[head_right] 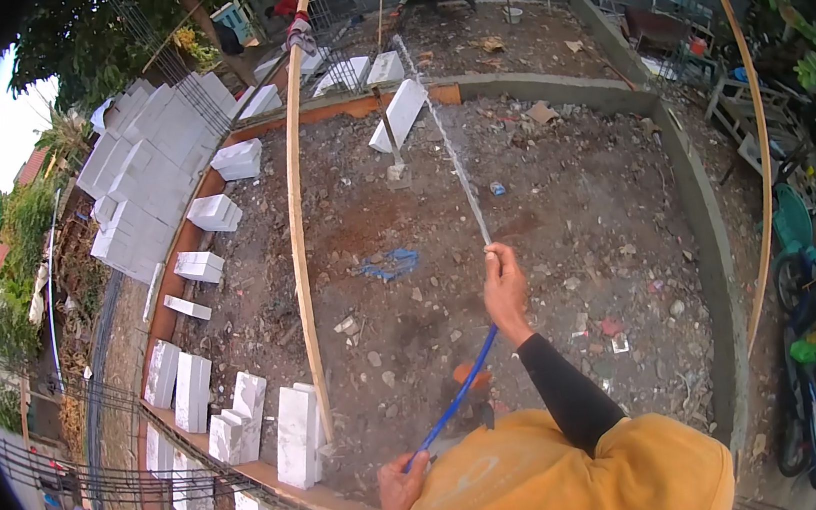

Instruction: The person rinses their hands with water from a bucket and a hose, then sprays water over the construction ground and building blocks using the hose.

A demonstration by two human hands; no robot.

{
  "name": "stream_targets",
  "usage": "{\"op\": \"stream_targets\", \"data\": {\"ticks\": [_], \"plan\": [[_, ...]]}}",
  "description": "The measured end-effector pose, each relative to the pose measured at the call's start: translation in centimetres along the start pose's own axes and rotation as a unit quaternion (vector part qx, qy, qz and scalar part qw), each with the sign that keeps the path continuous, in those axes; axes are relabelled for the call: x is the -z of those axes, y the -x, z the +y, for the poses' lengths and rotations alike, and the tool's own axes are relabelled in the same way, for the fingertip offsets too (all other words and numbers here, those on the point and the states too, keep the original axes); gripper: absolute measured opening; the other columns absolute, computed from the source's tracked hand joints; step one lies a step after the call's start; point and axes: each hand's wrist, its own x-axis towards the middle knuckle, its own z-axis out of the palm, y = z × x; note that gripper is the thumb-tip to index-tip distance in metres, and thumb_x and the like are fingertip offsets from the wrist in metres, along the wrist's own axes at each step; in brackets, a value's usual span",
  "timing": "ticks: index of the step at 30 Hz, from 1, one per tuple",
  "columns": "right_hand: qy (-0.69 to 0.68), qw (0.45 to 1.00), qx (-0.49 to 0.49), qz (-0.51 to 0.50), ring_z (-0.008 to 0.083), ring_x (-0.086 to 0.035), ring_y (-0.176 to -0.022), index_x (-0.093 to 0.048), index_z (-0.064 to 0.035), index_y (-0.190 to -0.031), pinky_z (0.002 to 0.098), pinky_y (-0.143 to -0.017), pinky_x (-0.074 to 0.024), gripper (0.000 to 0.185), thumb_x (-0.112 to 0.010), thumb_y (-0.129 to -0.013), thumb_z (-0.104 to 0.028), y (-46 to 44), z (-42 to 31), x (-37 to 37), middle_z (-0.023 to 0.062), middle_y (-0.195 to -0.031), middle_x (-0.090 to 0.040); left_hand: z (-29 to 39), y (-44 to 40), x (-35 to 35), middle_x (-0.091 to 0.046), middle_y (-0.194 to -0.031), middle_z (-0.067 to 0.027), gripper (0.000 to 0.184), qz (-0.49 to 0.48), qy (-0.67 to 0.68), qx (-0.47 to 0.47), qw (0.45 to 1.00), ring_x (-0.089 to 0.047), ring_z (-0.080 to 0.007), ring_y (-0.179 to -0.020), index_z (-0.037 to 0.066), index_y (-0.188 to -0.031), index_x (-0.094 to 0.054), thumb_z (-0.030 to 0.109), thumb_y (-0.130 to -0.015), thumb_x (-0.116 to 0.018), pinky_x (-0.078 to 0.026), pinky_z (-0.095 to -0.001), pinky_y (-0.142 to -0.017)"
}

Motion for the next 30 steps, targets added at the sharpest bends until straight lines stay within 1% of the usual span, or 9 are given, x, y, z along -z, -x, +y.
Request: {"op": "stream_targets", "data": {"ticks": [2,5,8,10,12,14,20,29,30], "plan": [[-0.014,1.000,0.016,-0.011,0.0038,-0.034,-0.063,-0.057,-0.0111,-0.114,0.0254,-0.055,-0.0301,0.015,-0.048,-0.105,-0.019,0.2,0.3,-0.3,-0.0067,-0.074,-0.038,-0.9,0.1,-0.1,-0.055,-0.056,-0.0096,0.039,-0.006,0.015,0.013,1.000,-0.048,-0.0139,-0.055,-0.004,-0.084,-0.072,0.035,-0.086,-0.073,-0.040,-0.0343,-0.056],[-0.022,1.000,0.017,-0.015,0.0037,-0.034,-0.064,-0.057,-0.0108,-0.114,0.0252,-0.055,-0.0301,0.015,-0.048,-0.105,-0.018,0.3,0.2,-0.8,-0.0069,-0.075,-0.038,0.0,0.1,0.2,-0.055,-0.057,-0.0108,0.040,0.003,0.037,0.023,0.999,-0.047,-0.0140,-0.055,-0.006,-0.084,-0.072,0.034,-0.086,-0.072,-0.039,-0.0342,-0.055],[-0.009,1.000,0.018,-0.015,0.0035,-0.033,-0.064,-0.057,-0.0104,-0.114,0.0251,-0.055,-0.0297,0.014,-0.048,-0.105,-0.017,0.6,-0.3,-0.9,-0.0072,-0.075,-0.038,0.6,0.3,0.6,-0.058,-0.058,-0.0126,0.040,0.007,-0.005,0.021,1.000,-0.049,-0.0169,-0.055,-0.005,-0.085,-0.073,0.035,-0.086,-0.073,-0.040,-0.0353,-0.057],[-0.019,0.999,0.024,-0.013,0.0034,-0.033,-0.064,-0.057,-0.0101,-0.113,0.0250,-0.055,-0.0296,0.014,-0.048,-0.105,-0.017,0.6,0.0,-1.0,-0.0073,-0.075,-0.038,0.6,0.5,0.5,-0.057,-0.056,-0.0141,0.040,0.055,-0.039,-0.048,0.997,-0.051,-0.0161,-0.051,-0.005,-0.087,-0.072,0.035,-0.086,-0.072,-0.042,-0.0360,-0.053],[-0.029,0.999,0.031,-0.011,0.0034,-0.033,-0.064,-0.057,-0.0098,-0.113,0.0250,-0.055,-0.0294,0.014,-0.048,-0.105,-0.017,0.5,-0.1,-1.0,-0.0074,-0.075,-0.038,0.3,0.3,0.5,-0.057,-0.056,-0.0141,0.040,0.048,-0.033,-0.038,0.998,-0.051,-0.0162,-0.052,-0.005,-0.088,-0.072,0.035,-0.086,-0.072,-0.042,-0.0361,-0.053],[-0.033,0.999,0.005,-0.009,0.0083,-0.045,-0.065,-0.058,-0.0076,-0.112,0.0288,-0.059,-0.0383,0.016,-0.049,-0.102,-0.016,0.4,-0.4,-0.7,-0.0007,-0.074,-0.049,0.3,0.4,0.5,-0.057,-0.056,-0.0141,0.040,0.040,-0.027,-0.027,0.998,-0.052,-0.0163,-0.052,-0.005,-0.088,-0.072,0.035,-0.086,-0.073,-0.042,-0.0362,-0.053],[-0.013,1.000,0.007,-0.010,0.0084,-0.045,-0.065,-0.058,-0.0074,-0.112,0.0287,-0.059,-0.0385,0.016,-0.049,-0.102,-0.015,0.2,-0.8,-0.1,-0.0006,-0.074,-0.049,0.5,0.5,0.6,-0.055,-0.055,-0.0113,0.040,0.009,-0.008,0.006,1.000,-0.048,-0.0144,-0.051,-0.005,-0.086,-0.072,0.035,-0.086,-0.074,-0.041,-0.0350,-0.052],[-0.006,0.999,0.031,-0.008,0.0099,-0.045,-0.066,-0.058,-0.0086,-0.111,0.0298,-0.060,-0.0388,0.015,-0.049,-0.102,-0.016,-0.8,-1.6,0.5,-0.0001,-0.074,-0.050,1.9,1.2,0.5,-0.054,-0.054,-0.0078,0.038,0.013,0.028,0.000,1.000,-0.045,-0.0116,-0.052,-0.004,-0.084,-0.072,0.034,-0.087,-0.074,-0.039,-0.0335,-0.051],[-0.006,0.999,0.030,-0.008,0.0099,-0.045,-0.066,-0.058,-0.0086,-0.111,0.0298,-0.060,-0.0388,0.015,-0.049,-0.102,-0.016,-0.9,-2.0,0.6,-0.0001,-0.074,-0.050,2.5,1.4,0.5,-0.054,-0.054,-0.0078,0.037,0.032,0.013,-0.021,0.999,-0.046,-0.0113,-0.052,-0.004,-0.084,-0.072,0.033,-0.087,-0.074,-0.039,-0.0334,-0.051]]}}
